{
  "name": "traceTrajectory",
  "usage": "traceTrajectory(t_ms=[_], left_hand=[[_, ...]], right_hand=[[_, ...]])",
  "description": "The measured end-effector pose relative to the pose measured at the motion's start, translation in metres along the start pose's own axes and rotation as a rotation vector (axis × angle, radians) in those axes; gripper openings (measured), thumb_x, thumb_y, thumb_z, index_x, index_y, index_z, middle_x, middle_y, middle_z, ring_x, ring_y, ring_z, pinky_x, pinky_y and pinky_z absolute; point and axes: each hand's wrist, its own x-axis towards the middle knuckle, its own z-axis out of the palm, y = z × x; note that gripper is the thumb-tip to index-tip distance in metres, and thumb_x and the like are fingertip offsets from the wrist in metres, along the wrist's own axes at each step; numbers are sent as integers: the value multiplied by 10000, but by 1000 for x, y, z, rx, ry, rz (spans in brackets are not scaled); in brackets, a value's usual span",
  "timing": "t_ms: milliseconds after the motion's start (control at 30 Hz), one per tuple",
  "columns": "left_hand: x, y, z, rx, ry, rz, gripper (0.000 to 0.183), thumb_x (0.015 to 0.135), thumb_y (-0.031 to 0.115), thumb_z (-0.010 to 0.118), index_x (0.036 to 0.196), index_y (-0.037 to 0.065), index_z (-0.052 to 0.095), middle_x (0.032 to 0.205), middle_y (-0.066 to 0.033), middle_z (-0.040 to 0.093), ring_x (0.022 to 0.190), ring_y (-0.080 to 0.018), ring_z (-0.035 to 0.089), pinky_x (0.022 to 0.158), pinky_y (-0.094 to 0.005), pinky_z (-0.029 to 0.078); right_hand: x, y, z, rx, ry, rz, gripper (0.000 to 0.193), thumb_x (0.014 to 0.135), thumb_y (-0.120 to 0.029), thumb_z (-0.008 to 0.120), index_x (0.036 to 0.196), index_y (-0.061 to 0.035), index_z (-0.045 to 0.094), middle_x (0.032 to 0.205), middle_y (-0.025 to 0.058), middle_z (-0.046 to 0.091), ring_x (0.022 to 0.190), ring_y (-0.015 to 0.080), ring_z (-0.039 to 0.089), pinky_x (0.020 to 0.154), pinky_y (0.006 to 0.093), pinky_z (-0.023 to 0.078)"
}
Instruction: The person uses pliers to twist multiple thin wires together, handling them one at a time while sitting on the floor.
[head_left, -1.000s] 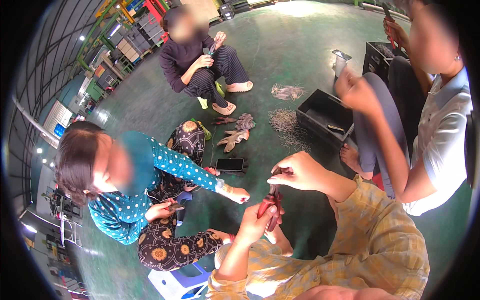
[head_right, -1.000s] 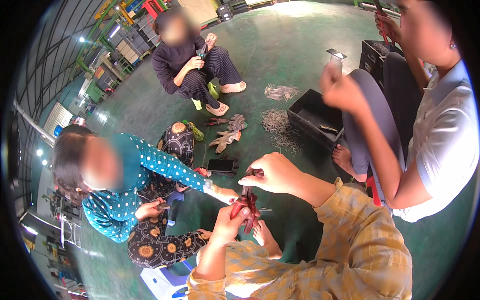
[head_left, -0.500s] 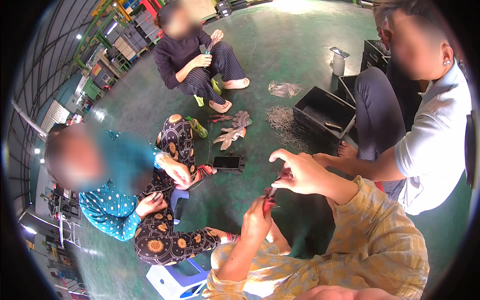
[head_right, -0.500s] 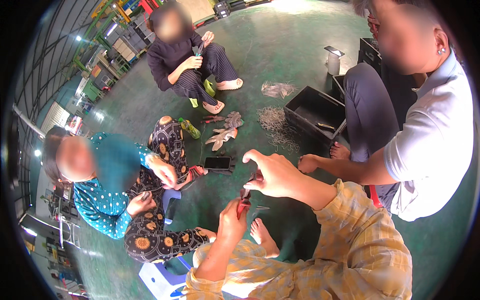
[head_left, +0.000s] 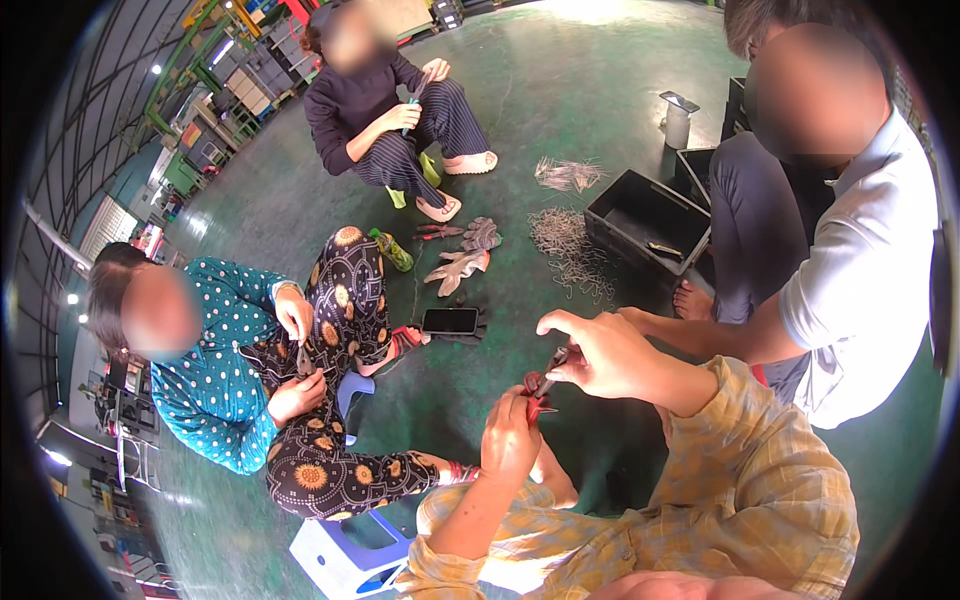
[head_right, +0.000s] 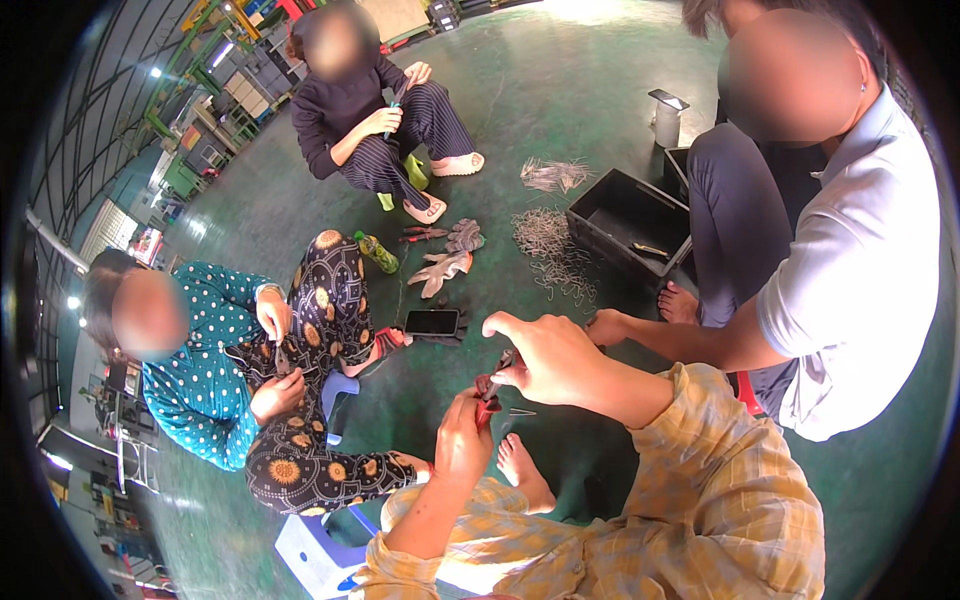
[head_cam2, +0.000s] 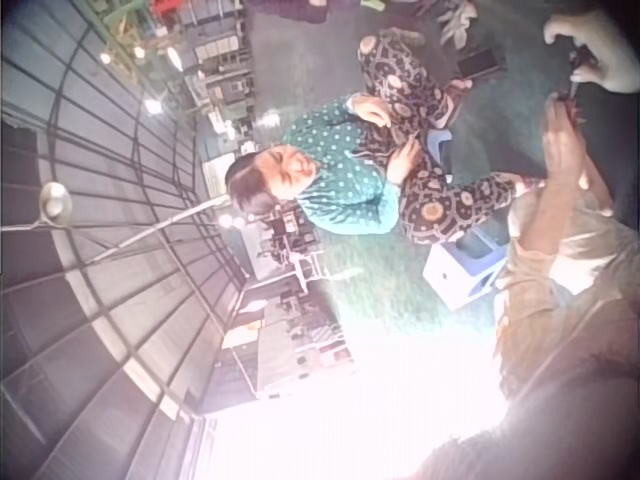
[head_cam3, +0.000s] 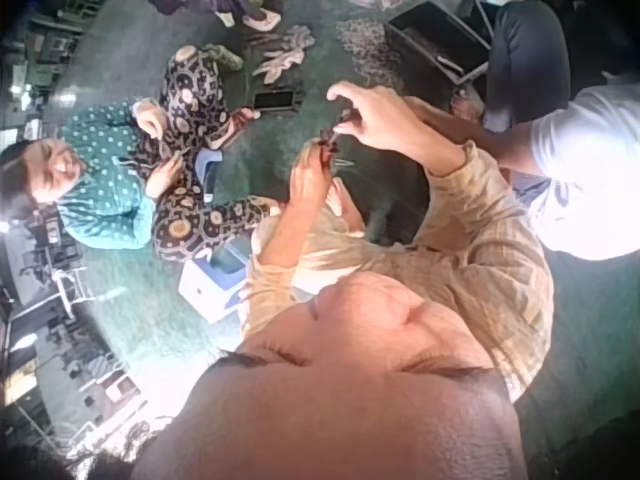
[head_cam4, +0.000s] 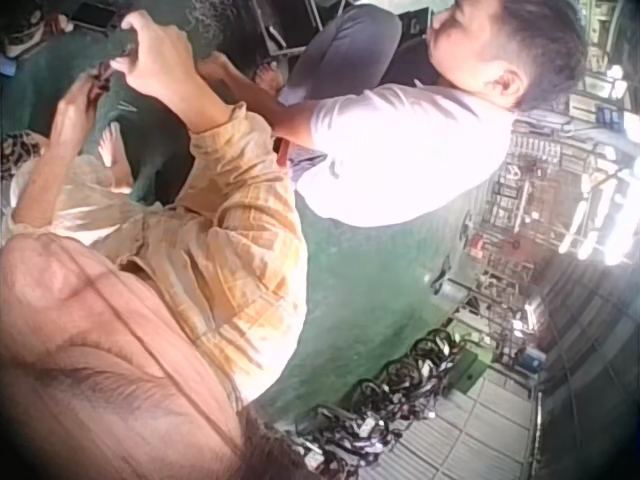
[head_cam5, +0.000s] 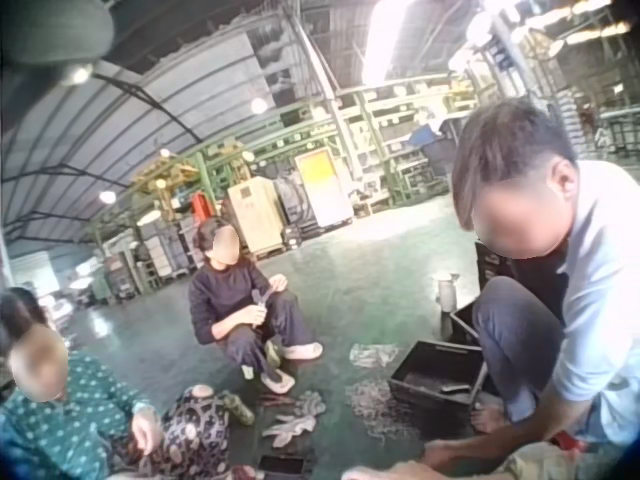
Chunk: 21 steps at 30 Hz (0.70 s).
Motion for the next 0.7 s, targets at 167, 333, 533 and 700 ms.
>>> traceTrajectory(t_ms=[167, 333, 533, 700], left_hand=[[-2, 0, 4, -52, -24, -40, 215, 677, -64, 579, 881, -30, 520, 1006, -166, 567, 890, -342, 577, 769, -395, 485], [-1, -1, 6, -69, -52, -63, 219, 681, -66, 578, 889, -33, 520, 1007, -176, 572, 889, -357, 578, 769, -402, 488], [5, 2, 0, -194, -147, -194, 177, 771, -24, 542, 947, -16, 548, 950, -162, 589, 824, -361, 582, 707, -372, 480], [19, 7, -27, -480, -439, -364, 163, 797, 30, 542, 953, -6, 572, 886, -149, 590, 808, -328, 584, 750, -330, 451]], right_hand=[[-2, 9, 5, -41, 26, -39, 356, 703, -138, 719, 977, -83, 499, 631, 98, 629, 568, 267, 617, 522, 373, 440], [-3, 3, 1, -56, 28, 18, 300, 682, -156, 722, 901, -77, 532, 652, 107, 630, 634, 305, 619, 569, 416, 451], [4, 24, 7, -93, 16, -77, 227, 702, -151, 714, 852, -57, 572, 634, 92, 630, 574, 255, 622, 546, 348, 461], [10, 41, -3, 186, -202, -10, 155, 733, 1, 598, 886, -12, 580, 683, 125, 646, 650, 214, 649, 574, 305, 498]])
